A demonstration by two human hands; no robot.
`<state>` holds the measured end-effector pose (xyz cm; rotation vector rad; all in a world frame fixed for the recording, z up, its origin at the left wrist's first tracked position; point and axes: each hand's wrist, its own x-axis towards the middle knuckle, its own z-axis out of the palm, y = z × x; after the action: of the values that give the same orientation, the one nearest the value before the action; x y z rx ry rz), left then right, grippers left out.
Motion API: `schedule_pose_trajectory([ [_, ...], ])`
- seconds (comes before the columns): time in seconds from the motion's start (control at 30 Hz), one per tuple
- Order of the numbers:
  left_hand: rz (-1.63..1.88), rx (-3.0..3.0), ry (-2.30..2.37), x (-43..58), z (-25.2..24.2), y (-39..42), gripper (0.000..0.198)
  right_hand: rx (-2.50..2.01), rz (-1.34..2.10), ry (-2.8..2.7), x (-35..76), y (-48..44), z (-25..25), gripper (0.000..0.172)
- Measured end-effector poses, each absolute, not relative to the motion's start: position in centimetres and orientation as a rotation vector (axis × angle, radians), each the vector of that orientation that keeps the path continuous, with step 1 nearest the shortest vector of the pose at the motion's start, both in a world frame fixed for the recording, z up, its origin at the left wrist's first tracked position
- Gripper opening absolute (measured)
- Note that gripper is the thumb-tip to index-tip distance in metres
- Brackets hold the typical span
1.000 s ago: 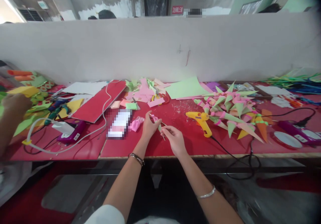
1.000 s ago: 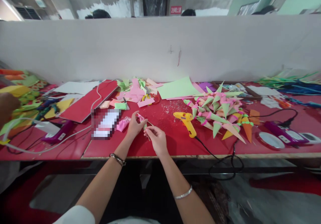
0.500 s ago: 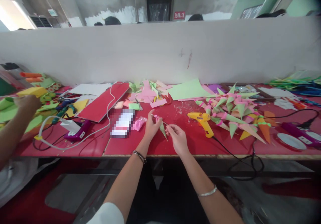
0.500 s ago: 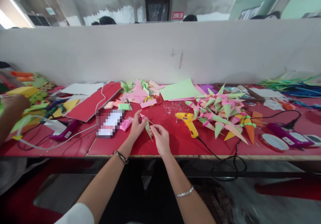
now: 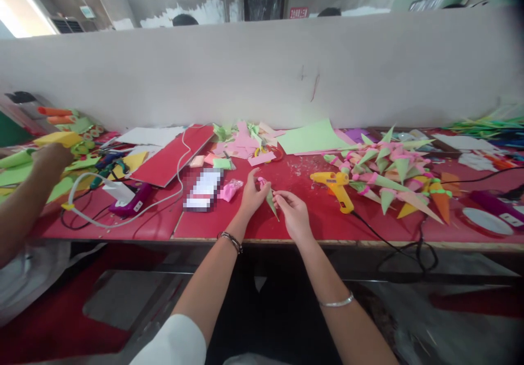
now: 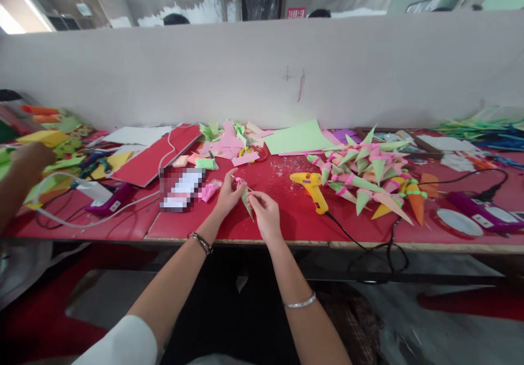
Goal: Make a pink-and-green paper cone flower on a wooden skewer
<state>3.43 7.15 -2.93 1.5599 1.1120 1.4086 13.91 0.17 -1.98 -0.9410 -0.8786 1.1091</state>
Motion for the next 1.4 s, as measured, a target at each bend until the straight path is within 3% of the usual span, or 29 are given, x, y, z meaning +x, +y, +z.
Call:
schedule_pose_trajectory([
  [0.53,1.386,1.627,1.043,3.6,-2.7,6.7,0.063,-0.908,1.121,-0.863,13.9,0.0,-1.8,0.020],
  [0.83,1.377,1.706,1.030,3.7,-2.5,6.2,0.066,-0.891,1.093,-0.817,14.0,0.2,-2.0,0.015],
  [1.07,1.394,1.735,1.010,3.7,-2.4,6.0,0.054,-0.880,1.095,-0.787,14.0,0.5,-2.2,0.023],
  [1.23,1.378,1.700,0.991,3.8,-1.9,5.7,0.045,-0.894,1.065,-0.771,14.0,0.3,-2.0,0.017],
  [1.4,1.350,1.639,0.958,3.9,-1.7,5.6,0.048,-0.893,1.073,-0.789,14.0,0.4,-2.0,0.019],
])
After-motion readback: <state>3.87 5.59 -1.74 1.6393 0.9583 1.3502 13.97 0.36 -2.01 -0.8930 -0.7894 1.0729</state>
